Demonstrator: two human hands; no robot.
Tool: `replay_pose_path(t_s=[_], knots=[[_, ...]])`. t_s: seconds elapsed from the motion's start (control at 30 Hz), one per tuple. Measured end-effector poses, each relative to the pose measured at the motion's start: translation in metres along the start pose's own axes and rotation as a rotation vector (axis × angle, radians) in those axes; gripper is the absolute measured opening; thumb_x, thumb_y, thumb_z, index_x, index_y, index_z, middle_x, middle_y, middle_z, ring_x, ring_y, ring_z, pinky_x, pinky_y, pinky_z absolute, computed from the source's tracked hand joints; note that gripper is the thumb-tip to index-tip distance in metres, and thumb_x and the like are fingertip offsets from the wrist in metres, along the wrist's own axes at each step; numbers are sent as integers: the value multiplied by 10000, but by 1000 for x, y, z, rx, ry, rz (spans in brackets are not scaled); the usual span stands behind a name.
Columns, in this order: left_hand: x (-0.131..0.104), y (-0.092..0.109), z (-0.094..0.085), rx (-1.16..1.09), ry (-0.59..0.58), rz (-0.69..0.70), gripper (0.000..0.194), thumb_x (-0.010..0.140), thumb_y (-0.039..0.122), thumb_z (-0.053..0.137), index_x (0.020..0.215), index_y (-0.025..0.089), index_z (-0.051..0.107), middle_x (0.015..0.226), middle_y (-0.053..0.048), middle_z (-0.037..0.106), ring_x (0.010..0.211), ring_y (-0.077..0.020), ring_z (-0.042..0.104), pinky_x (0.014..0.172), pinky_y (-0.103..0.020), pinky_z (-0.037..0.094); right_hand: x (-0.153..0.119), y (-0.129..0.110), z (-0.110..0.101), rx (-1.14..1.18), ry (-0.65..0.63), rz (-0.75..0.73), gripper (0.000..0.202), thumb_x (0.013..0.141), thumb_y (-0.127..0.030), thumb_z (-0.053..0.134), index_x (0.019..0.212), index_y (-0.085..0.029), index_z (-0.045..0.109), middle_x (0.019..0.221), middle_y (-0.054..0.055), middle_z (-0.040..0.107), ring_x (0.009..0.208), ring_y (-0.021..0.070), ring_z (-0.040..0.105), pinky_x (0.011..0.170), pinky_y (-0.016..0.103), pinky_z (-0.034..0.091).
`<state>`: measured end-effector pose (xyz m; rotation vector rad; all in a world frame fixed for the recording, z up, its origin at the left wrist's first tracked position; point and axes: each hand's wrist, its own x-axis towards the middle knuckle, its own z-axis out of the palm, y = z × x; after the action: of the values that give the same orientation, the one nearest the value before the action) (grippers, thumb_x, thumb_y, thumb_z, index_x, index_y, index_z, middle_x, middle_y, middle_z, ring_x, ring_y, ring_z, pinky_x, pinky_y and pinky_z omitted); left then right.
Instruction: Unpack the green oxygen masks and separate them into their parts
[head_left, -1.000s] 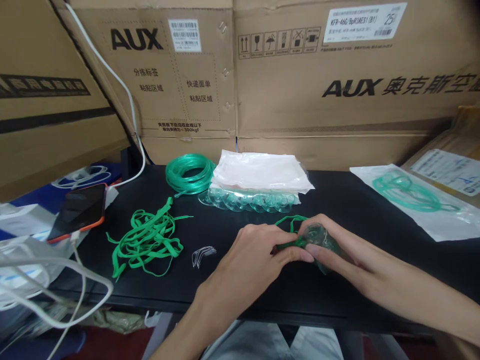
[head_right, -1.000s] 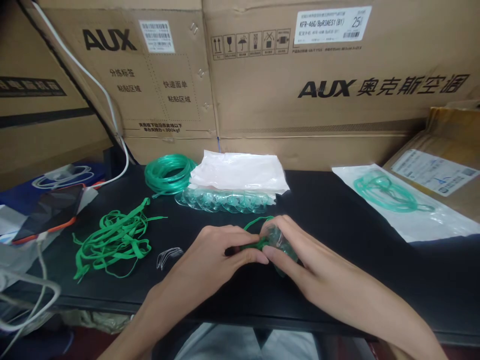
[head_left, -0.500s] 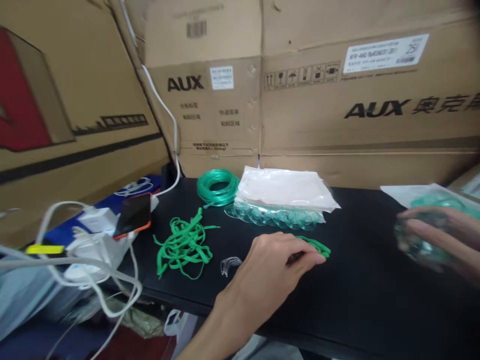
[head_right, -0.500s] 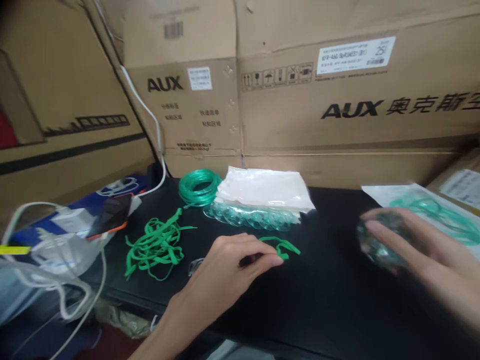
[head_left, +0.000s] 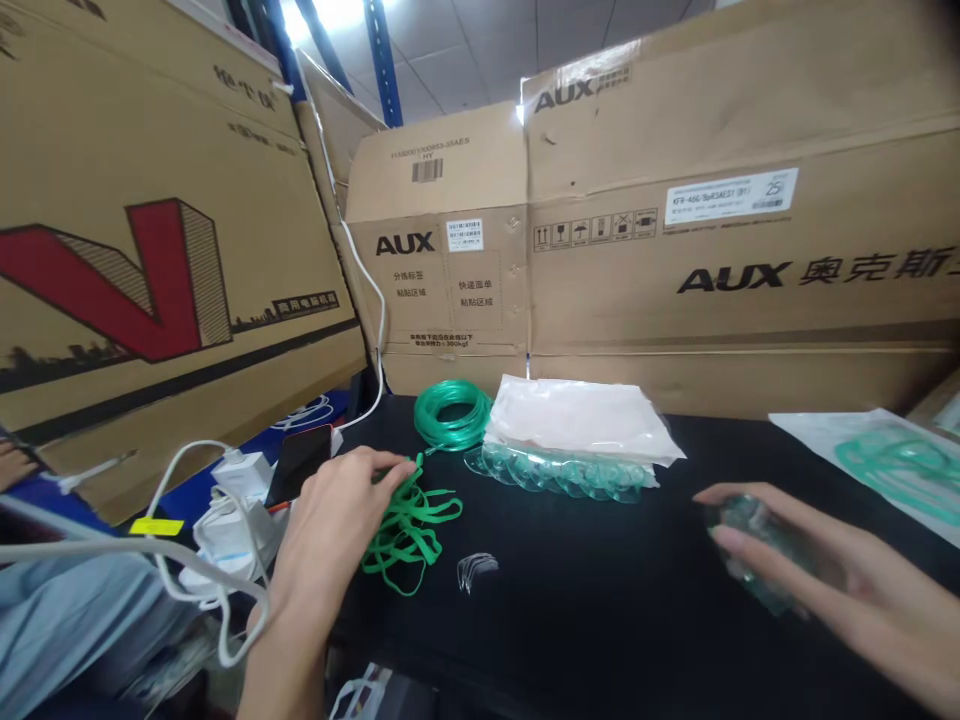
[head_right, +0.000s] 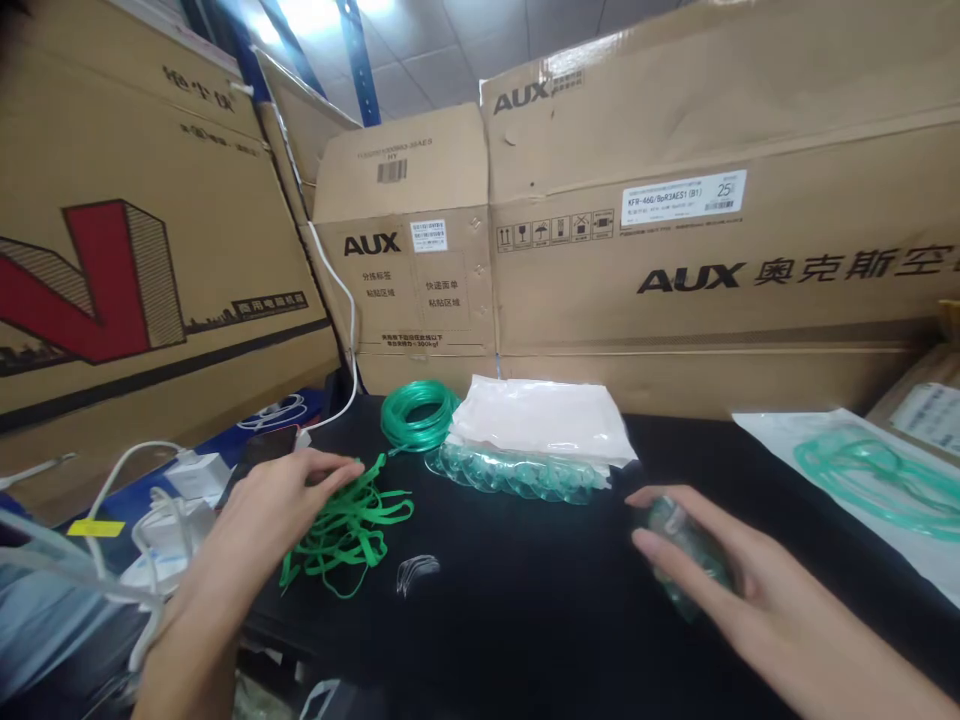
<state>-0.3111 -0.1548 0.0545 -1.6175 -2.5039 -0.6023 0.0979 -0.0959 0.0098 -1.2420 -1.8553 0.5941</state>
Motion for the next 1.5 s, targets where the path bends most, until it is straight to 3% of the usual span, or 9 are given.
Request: replay_pose_path(t_s=[0.13,0.27,0.43,0.53,0.73,0.93,1.07,1.3,1.5], knots=[[6,-5,23,196,102,48,422,983,508,591,1189,187,770,1474,-155,631,1311,-398,590,979,-433,511,-4,-4,26,-20,-167,57,484,837,-606,775,1196,-282,766,1053,58,821,934,312,775,822,344,619],[-8,37,26,-44,113,173,460,999,527,583,1274,193,737,1417,-136,666,1287,-380,594,1063,-462,451,-7,-20,43,-94,-249,-14,341,903,-556,739,1104,-284,784,991,38,827,852,286,771,766,335,603],[-49,114,39,-710,-476,430,461,1019,619,532,873,265,788,840,26,760,802,-186,660,759,-283,465,-13,-39,53,-130,-236,-16,274,946,-499,699,1116,-301,782,1057,44,817,939,304,769,805,360,596],[-63,136,57,-833,-551,549,473,1057,516,518,774,209,740,705,35,659,691,-138,544,670,-265,396,-14,-38,55,-11,-250,-33,216,970,-439,689,1103,-300,785,1116,54,797,1018,296,747,890,372,584],[-51,135,75,-1050,-553,511,424,1058,470,547,777,182,680,752,29,570,737,-128,479,675,-251,376,-3,-26,47,272,-319,244,629,961,-671,622,1434,-262,686,987,49,799,799,232,694,751,368,594],[-45,135,82,-1154,-661,405,479,1041,503,570,704,177,666,725,17,568,693,-119,486,638,-238,403,3,-25,42,374,-262,213,463,911,-560,771,1320,-344,761,1253,30,760,1225,276,661,1049,387,517],[-45,135,83,-1138,-752,352,442,1023,515,594,756,187,723,684,26,590,642,-111,464,601,-234,392,4,-20,39,382,-259,223,468,872,-514,830,1305,-345,770,1308,47,727,1239,294,654,1070,416,506],[-41,133,82,-1198,-865,335,260,1024,353,619,955,223,833,885,2,738,860,-139,616,793,-232,484,6,-17,36,355,-266,253,473,856,-514,846,1301,-376,768,1319,26,746,1205,293,691,1014,387,542],[-41,135,86,-1242,-875,327,231,1029,277,600,1144,221,793,851,-4,754,703,-105,630,639,-199,517,6,-21,42,373,-287,248,422,885,-475,829,1285,-347,784,1198,13,810,1196,302,712,1059,405,541]])
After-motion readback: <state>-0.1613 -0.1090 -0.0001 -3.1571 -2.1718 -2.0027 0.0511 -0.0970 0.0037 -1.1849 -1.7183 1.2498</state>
